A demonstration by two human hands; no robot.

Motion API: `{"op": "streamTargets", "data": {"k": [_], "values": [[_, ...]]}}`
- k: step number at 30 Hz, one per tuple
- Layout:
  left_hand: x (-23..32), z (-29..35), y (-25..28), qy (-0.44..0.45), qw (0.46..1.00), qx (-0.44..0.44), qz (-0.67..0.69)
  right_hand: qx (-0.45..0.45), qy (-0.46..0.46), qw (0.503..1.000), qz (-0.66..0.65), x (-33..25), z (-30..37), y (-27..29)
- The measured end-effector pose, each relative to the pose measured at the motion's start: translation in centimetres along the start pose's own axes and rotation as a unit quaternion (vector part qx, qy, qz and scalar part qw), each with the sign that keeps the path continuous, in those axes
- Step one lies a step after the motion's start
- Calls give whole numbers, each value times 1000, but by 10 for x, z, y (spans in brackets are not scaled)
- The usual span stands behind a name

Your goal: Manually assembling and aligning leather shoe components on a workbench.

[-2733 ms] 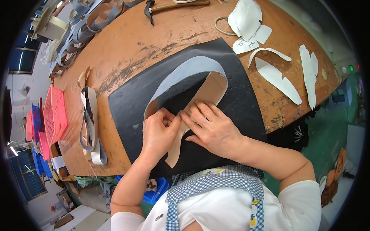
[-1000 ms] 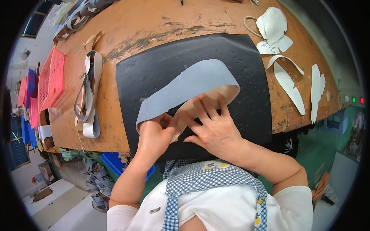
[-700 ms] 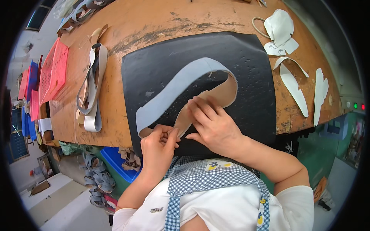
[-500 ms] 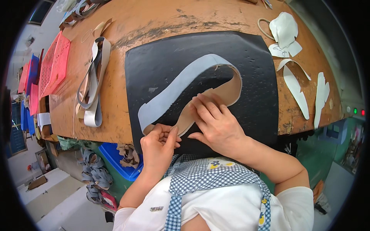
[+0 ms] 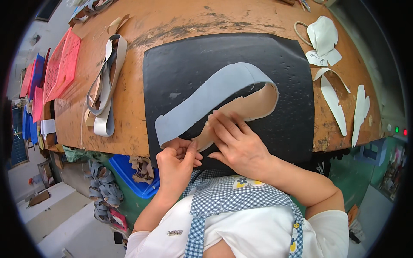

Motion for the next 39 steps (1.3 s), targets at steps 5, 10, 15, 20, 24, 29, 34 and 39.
{"op": "streamTargets", "data": {"k": [5,10,15,20,24,29,34,39], "values": [[3,0,0,-26,999,5,-36,3,1,1000,-13,1,-1,2],[2,2,0,-90,992,32,-80,-6,-4,1000,-14,1,0,2],[4,1,-1,-113,985,28,-128,2,-17,999,-42,2,-1,3],[5,-3,1,-85,990,-1,-109,-5,-7,998,-60,1,1,4],[2,-6,2,2,999,-44,-25,-1,-9,999,-43,0,2,3],[2,-4,2,-52,993,-17,-103,-47,0,998,-40,-4,2,3],[4,5,-1,-141,975,42,-169,-54,1,998,-40,-4,3,2],[10,24,12,-279,942,81,-168,-64,6,997,-46,-4,1,4]]}}
Point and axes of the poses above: each hand's wrist, its own z-axis away from the middle knuckle, its own y-axis out of the back of the hand, x = y × z, the point moved 6 cm from there along -z, towards the middle knuckle, and after that the axes turned 2 degrees about x, right-handed, at the moved point
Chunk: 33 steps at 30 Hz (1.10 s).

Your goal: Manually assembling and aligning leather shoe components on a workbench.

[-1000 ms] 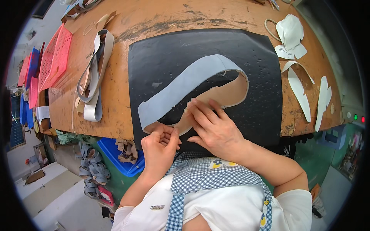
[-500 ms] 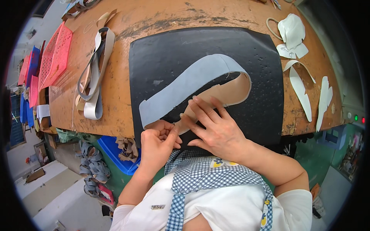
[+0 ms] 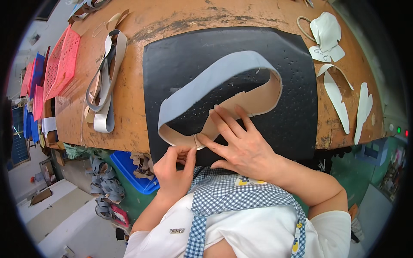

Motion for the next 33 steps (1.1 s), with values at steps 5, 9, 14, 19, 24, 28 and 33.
{"op": "streamTargets", "data": {"k": [5,9,14,19,24,28,33], "values": [[13,2,18,-155,977,26,-143,-7,-3,1000,-2,1,0,-3],[13,7,18,-227,950,34,-211,-14,6,1000,13,-2,0,-1],[5,8,11,-329,900,2,-287,-20,12,1000,15,-2,-1,0],[2,-3,11,-311,922,-27,-231,-21,59,998,24,-5,1,2],[3,-8,11,-321,927,-8,-196,-9,123,992,7,-14,7,-6],[7,-15,7,-342,919,-39,-191,38,128,989,-61,-3,9,-6],[17,-22,4,-341,921,-41,-183,157,50,964,-208,12,6,11]]}}
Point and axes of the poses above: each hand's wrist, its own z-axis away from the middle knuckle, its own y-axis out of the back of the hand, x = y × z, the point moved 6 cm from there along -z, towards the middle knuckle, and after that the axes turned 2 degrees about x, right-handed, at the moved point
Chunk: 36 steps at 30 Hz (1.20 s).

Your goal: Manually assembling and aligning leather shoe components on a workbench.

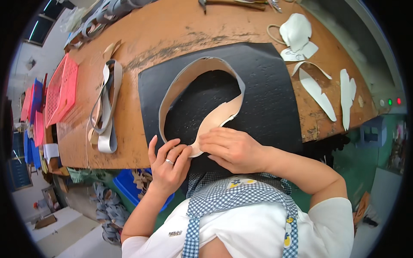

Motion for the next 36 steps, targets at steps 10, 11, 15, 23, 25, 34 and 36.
{"op": "streamTargets", "data": {"k": [10,11,15,23,25,34,36], "values": [[-53,-42,3,386,737,-11,555,71,-76,994,16,3,-49,56],[-54,-45,6,380,744,-8,549,69,-91,993,-12,8,-53,58],[-48,-54,14,400,746,-23,531,83,-141,982,-91,11,-61,64],[-49,-51,25,227,923,-26,309,-17,4,992,128,9,-50,57],[-45,-57,33,150,961,-24,229,-24,-49,994,93,14,-43,71],[-68,-130,-7,145,988,27,38,143,-114,927,327,84,-74,104],[-82,-133,-39,205,976,-72,-17,29,-200,929,311,101,-85,88]]}}
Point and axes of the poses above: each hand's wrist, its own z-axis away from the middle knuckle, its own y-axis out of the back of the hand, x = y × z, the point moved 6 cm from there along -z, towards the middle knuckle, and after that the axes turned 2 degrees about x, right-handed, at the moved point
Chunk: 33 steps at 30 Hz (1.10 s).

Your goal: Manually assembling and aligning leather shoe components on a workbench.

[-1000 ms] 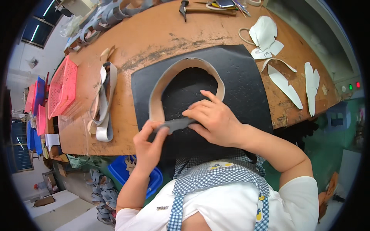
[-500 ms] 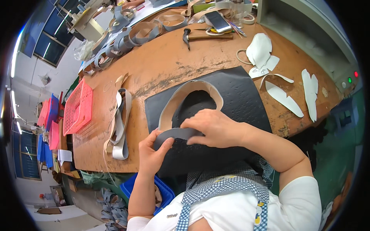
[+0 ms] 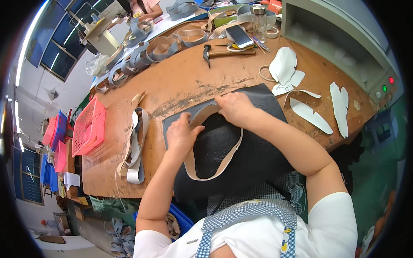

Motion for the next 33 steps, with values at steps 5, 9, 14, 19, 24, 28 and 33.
{"op": "streamTargets", "data": {"k": [5,9,14,19,24,28,33], "values": [[-7,-6,-2,17,988,-55,146,-8,8,998,-67,7,-2,14],[-20,8,-5,72,921,-139,356,-100,-9,965,-243,30,-4,26],[-12,29,-2,79,888,-234,387,-189,25,956,-223,21,5,12],[31,30,16,-97,977,-115,152,-150,111,970,-153,-27,10,11],[26,24,4,-106,977,-123,137,-211,127,945,-213,-41,11,8],[13,25,-3,-53,966,-160,196,-242,100,934,-245,-20,14,1],[3,33,4,-80,970,-128,188,-242,84,931,-259,-27,14,4]]}}
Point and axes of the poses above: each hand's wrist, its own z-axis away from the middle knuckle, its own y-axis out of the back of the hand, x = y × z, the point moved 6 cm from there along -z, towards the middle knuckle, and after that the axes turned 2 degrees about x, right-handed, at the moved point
